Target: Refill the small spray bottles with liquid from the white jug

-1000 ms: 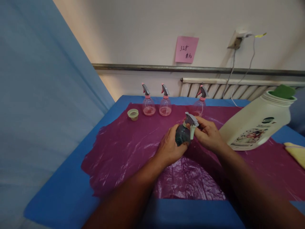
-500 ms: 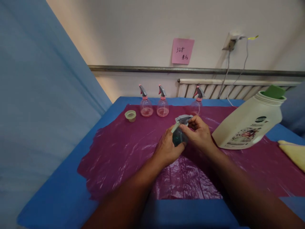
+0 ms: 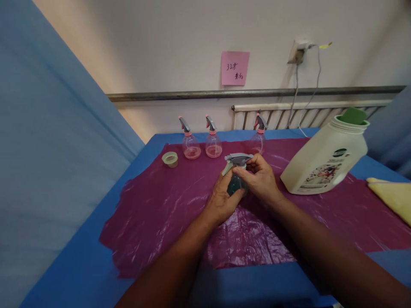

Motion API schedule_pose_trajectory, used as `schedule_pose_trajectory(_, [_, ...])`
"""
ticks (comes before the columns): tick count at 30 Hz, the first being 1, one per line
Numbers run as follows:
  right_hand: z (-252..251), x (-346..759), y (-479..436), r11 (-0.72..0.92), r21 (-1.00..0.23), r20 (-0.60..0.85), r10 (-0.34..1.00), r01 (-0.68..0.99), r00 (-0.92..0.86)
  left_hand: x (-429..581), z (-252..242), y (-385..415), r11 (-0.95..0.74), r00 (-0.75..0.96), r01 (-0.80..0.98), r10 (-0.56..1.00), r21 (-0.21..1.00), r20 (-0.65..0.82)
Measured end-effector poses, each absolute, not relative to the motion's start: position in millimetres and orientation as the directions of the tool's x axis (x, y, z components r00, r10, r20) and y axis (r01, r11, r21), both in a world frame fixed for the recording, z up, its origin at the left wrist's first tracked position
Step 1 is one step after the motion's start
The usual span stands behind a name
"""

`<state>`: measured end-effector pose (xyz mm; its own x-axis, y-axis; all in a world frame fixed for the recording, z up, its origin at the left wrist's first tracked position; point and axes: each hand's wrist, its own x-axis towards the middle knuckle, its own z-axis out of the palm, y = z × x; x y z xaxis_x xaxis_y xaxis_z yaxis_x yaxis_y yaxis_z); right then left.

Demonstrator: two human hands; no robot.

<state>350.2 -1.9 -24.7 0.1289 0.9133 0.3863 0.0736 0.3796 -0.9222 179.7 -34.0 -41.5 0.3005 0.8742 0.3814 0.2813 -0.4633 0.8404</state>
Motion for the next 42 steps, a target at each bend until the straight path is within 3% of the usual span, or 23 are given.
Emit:
schedule_pose_trajectory(8, [-14.3, 350.8, -1.8, 0.296, -0.955, 0.296, 0.953, 0.001, 0.063, 179.5, -52.6, -31.1, -0.446, 0.256, 0.279, 0.888, 0.850, 0.382])
schedule_pose_trajectory(15, [-2.1, 363.0, -6.4, 0.348, -0.922, 0.355, 0.935, -0.169, -0.008, 180.8, -49.9, -33.5, -0.443, 0.252, 0.271, 0.889, 0.854, 0.381])
schedule_pose_trajectory(21, [-3.9, 371.4, -1.0, 0.282, -0.951, 0.294, 0.952, -0.131, -0.084, 180.1, -44.4, -34.7, -0.453, 0.272, 0.320, 0.885, 0.832, 0.377])
schedule_pose_trajectory(29, [-9.4, 368.4, 5.0, 0.360, -0.924, 0.371, 0.926, -0.130, -0.069, 181.0, -39.9, -36.6, -0.488, 0.294, 0.289, 0.864, 0.823, 0.409])
schedule_pose_trajectory(37, [-17.5, 347.4, 6.9, 0.495, -0.869, 0.491, 0.864, -0.019, 0.111, 181.9, -41.7, -34.5, -0.444, 0.286, 0.185, 0.878, 0.877, 0.384])
schedule_pose_trajectory(42, [-15.3, 353.3, 0.9, 0.516, -0.856, 0.511, 0.852, -0.021, 0.116, 180.3, -41.7, -33.1, -0.455, 0.289, 0.203, 0.874, 0.867, 0.391])
